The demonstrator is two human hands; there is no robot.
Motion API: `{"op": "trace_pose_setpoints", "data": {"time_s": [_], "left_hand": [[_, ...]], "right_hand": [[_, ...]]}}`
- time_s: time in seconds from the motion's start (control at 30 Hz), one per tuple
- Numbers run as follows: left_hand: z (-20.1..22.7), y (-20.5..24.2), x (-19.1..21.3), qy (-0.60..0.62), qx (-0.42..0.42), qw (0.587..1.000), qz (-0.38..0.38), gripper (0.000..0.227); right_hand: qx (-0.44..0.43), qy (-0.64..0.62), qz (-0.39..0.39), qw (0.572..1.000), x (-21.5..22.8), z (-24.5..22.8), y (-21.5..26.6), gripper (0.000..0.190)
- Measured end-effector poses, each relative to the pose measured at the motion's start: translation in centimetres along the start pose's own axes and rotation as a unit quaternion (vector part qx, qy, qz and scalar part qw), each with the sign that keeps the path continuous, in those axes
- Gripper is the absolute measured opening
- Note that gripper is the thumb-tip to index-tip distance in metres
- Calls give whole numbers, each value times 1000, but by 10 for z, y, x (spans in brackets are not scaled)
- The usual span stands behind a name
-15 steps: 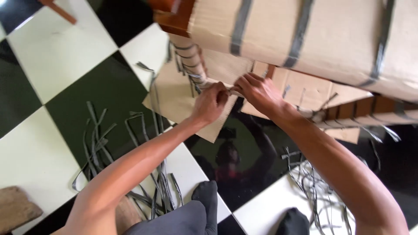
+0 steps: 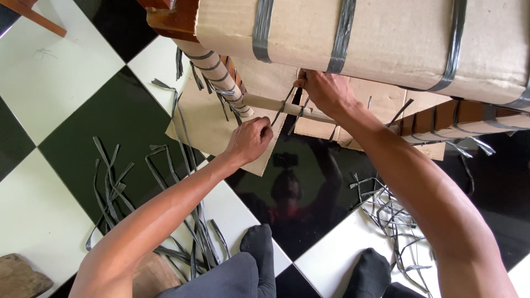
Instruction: Wrapping furniture legs with cardboard and securing them with plastic ties for protection.
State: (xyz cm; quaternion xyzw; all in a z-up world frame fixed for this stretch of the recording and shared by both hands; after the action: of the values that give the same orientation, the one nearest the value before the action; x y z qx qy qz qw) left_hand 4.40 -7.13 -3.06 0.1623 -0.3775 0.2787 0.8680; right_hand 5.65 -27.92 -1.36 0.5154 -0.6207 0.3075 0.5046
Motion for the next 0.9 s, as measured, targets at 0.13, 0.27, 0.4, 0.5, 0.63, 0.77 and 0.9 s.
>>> {"op": "trace_pose_setpoints", "data": {"time_s": [0.13,0.27,0.4,0.5,0.63,0.77,0.9], "left_hand": [[-6,-4,-9,-7,3,1000,-19,21],[-13,3,-8,1,14,1000,-14,20],[-9,5,9,28,12,999,42,23],[-3,-2,15,29,18,997,66,24],[-1,-14,9,72,44,995,54,27],[-9,-20,8,62,43,995,68,14],[-12,-21,4,57,65,995,49,7]], "right_hand": [[-3,28,5,1000,3,-12,-6,27],[-55,-57,11,997,14,-9,-1,38],[-61,-42,4,997,1,3,-5,56],[103,-54,27,993,-7,-18,9,27],[32,-69,-7,997,-17,-31,11,23],[-1,-104,-15,994,-44,-18,-2,15],[58,-74,85,992,-12,-38,10,8]]}}
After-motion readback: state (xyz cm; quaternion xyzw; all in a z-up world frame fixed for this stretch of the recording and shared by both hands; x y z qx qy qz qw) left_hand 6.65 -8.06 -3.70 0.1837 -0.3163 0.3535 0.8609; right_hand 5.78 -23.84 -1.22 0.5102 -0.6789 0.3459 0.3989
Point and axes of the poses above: each hand's wrist, its own y-axis away from the middle knuckle, its own x-axis out of the back of the hand, z = x × y, the point moved 9 cm from there along -y, towards the middle knuckle, and after that the axes turned 9 degrees about -x, right-handed, at the moved point
